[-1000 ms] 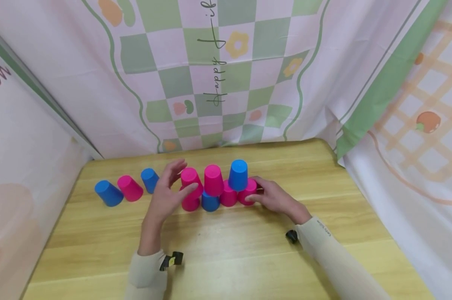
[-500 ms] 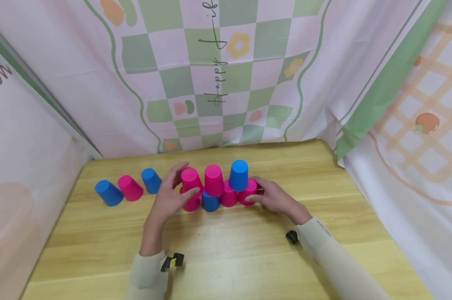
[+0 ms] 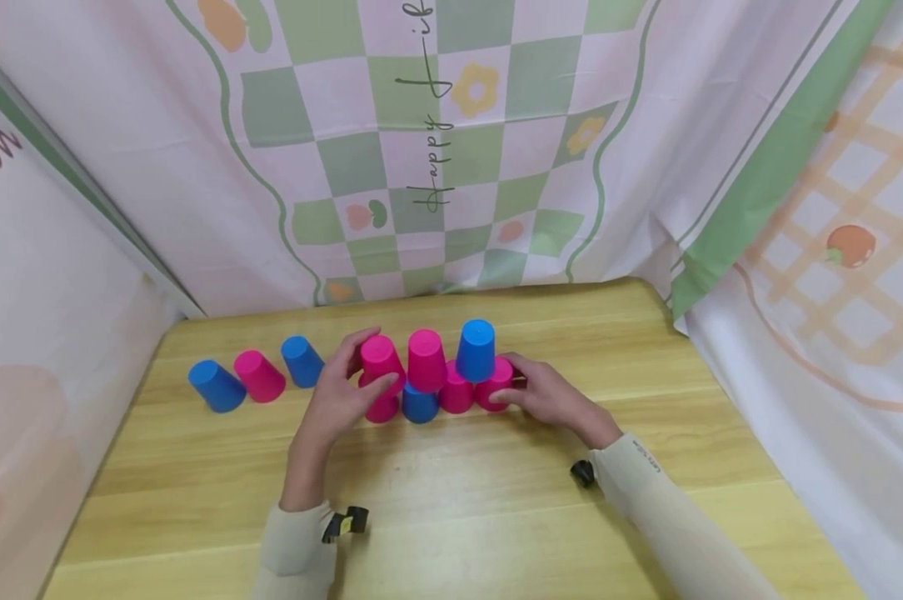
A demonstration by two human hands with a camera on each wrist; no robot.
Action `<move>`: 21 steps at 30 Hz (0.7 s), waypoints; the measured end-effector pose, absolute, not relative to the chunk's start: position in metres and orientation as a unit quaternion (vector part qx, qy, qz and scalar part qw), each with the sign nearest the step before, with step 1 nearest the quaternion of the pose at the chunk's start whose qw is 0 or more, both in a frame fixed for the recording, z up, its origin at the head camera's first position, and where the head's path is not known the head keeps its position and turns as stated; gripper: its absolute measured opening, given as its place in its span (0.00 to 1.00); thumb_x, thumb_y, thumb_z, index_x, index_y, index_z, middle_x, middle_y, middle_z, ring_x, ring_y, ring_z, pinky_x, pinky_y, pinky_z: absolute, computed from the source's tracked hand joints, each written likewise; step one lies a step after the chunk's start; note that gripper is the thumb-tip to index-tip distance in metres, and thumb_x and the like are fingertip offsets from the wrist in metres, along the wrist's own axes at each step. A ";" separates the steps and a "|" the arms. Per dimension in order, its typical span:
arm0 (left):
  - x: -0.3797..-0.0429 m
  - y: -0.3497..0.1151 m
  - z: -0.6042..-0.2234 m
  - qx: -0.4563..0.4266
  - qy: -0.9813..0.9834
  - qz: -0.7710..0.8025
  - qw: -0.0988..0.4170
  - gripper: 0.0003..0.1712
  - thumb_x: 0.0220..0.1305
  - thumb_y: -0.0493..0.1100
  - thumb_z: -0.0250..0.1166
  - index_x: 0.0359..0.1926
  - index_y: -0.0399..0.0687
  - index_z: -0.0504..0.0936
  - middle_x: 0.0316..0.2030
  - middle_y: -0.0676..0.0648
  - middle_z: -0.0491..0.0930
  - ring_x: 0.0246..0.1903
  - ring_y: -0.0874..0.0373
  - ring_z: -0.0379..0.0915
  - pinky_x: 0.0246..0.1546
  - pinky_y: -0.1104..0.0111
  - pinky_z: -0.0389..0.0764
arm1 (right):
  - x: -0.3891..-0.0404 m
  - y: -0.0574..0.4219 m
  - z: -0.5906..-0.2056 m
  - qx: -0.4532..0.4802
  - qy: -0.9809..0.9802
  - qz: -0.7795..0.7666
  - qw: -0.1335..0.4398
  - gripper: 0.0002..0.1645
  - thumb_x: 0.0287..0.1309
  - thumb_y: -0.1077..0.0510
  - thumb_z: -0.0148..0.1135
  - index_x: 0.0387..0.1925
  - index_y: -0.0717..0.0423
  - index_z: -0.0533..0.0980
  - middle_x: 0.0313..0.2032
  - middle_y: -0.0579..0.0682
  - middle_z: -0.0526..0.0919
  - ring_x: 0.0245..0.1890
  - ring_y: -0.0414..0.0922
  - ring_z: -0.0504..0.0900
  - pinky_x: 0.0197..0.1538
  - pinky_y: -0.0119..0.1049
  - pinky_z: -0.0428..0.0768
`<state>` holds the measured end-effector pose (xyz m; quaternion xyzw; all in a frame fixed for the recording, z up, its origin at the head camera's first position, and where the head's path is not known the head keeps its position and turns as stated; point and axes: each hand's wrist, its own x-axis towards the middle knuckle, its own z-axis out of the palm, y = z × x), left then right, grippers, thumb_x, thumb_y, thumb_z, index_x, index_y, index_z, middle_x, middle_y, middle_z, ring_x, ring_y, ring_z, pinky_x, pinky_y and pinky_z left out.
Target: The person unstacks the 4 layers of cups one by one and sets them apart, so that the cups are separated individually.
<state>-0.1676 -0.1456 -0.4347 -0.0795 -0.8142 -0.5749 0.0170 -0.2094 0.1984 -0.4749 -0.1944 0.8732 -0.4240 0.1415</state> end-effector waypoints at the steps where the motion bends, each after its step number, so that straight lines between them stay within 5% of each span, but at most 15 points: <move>1: -0.168 -0.145 -0.435 -0.078 -0.814 -0.575 0.016 0.42 0.65 0.40 0.76 0.76 0.57 0.68 0.66 0.44 0.77 0.67 0.44 0.73 0.71 0.43 0.73 | -0.210 0.198 -0.475 -0.196 0.873 -0.424 0.141 0.36 0.66 0.48 0.72 0.71 0.50 0.72 0.58 0.50 0.84 0.57 0.50 0.82 0.61 0.49 0.85; 21: -0.165 -0.152 -0.426 -0.076 -0.816 -0.571 0.053 0.41 0.65 0.42 0.76 0.75 0.56 0.68 0.65 0.47 0.77 0.65 0.46 0.75 0.68 0.45 0.77 | -0.213 0.200 -0.479 -0.203 0.867 -0.432 0.142 0.36 0.65 0.47 0.73 0.70 0.50 0.73 0.57 0.49 0.85 0.58 0.50 0.83 0.62 0.49 0.85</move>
